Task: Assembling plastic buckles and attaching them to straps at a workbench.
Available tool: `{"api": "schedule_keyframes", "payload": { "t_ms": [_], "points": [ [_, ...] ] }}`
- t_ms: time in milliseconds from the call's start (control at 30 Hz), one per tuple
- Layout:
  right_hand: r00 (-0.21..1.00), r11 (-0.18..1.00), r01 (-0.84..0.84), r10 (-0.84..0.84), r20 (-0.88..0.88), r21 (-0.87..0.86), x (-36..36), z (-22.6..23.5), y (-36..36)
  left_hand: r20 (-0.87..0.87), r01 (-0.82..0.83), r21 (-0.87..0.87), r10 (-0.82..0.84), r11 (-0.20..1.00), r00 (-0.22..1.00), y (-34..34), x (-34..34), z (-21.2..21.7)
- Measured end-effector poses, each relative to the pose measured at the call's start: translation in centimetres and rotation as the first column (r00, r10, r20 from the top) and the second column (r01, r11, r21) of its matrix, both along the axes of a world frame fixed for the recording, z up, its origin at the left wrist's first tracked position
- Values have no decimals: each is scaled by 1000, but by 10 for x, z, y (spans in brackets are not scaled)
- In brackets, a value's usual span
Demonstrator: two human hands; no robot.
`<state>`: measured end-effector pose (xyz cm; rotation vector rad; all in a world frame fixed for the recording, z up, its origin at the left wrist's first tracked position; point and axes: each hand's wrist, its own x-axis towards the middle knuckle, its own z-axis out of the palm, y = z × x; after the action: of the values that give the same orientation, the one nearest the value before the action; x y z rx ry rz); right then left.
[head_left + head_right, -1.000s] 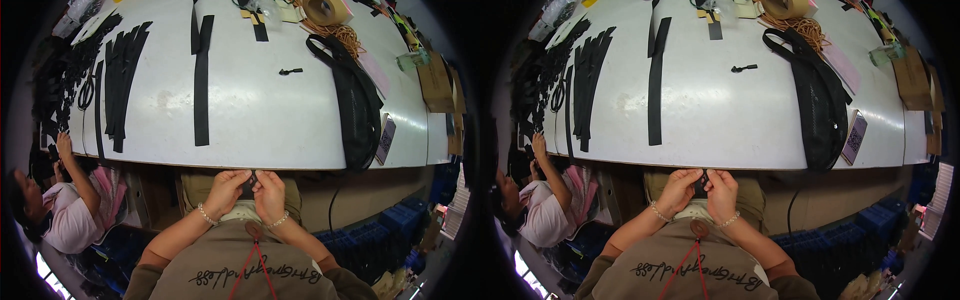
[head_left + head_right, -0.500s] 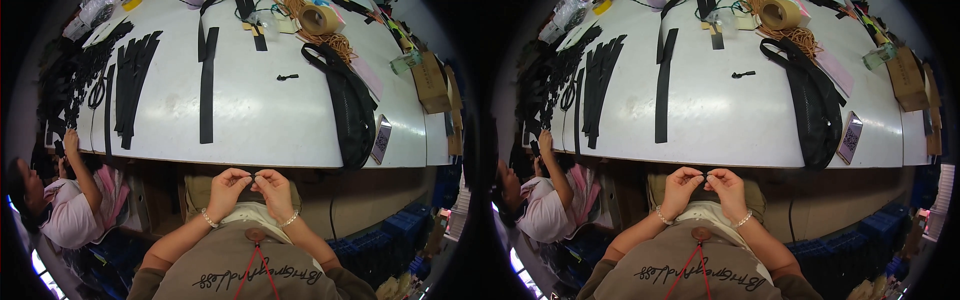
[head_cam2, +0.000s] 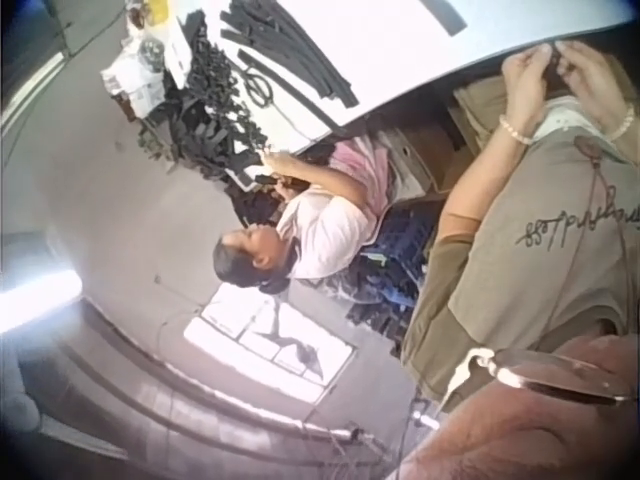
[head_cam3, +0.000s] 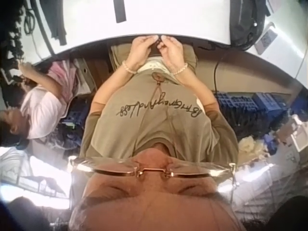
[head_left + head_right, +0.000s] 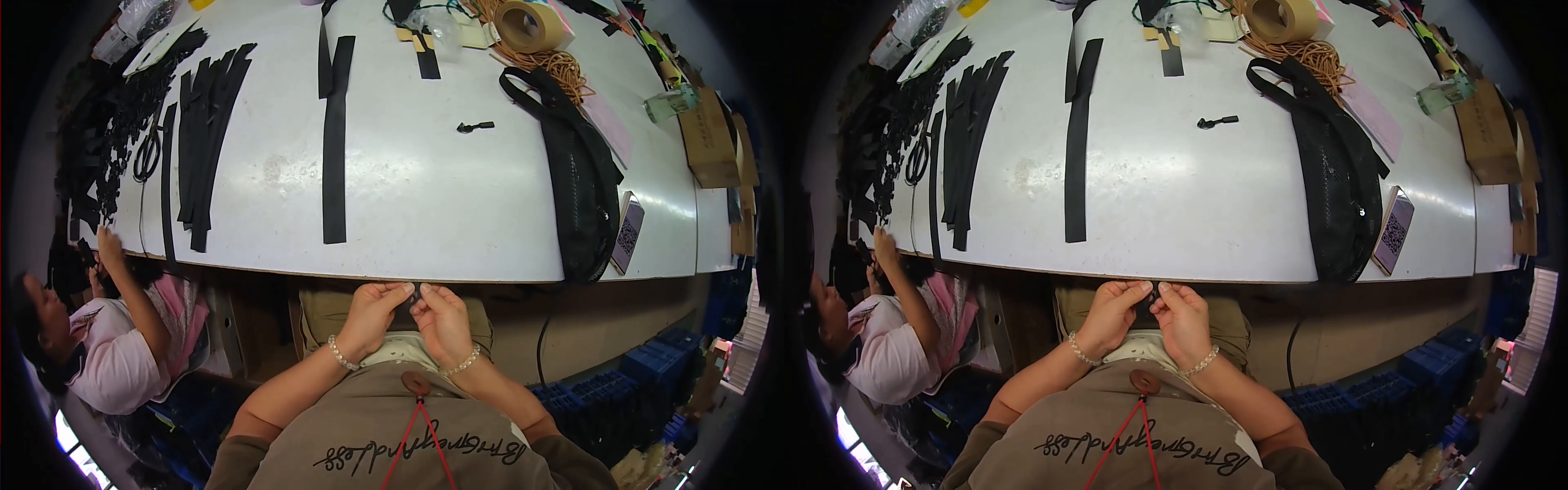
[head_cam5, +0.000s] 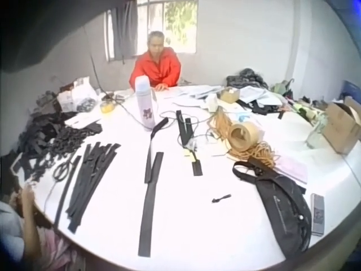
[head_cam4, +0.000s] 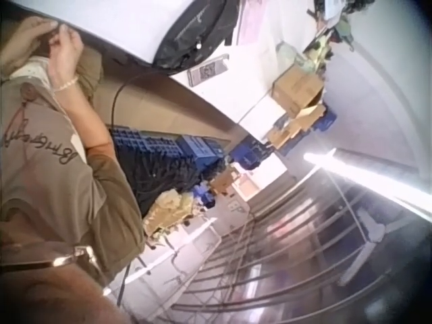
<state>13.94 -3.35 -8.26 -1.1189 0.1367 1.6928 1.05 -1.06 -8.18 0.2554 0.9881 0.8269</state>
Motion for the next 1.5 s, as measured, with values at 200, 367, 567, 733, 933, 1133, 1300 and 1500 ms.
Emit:
{"api": "schedule_keyframes", "payload": {
  "t_ms": [200,367,567,733,933,1133,1300,1500],
  "points": [
    [997,997,33,-37,-61,-71,-2,7,6,-14,-4,21,4,1000,1000,1,0,-2],
    [991,993,-7,-9,-136,-115,0,7,10,-13,-25,17,26,1000,1000,0,0,-1],
    [983,967,-183,177,52,176,11,34,2,-244,66,234,-6,970,970,-11,-8,30],
    [880,716,-361,48,473,598,17,56,-7,-278,95,645,117,758,954,-16,-16,51],
    [785,633,-442,-69,615,636,22,62,-11,-387,245,831,203,499,899,-12,-18,56],
    [777,633,-446,-77,625,633,23,66,-11,-409,273,837,212,475,887,-10,-18,58],
    [742,670,-499,2,671,550,27,59,-9,-470,283,700,125,656,874,-16,-16,53],
    [638,715,-629,250,728,306,34,50,-5,-379,269,369,-120,890,918,-15,-12,39]
  ]
}}
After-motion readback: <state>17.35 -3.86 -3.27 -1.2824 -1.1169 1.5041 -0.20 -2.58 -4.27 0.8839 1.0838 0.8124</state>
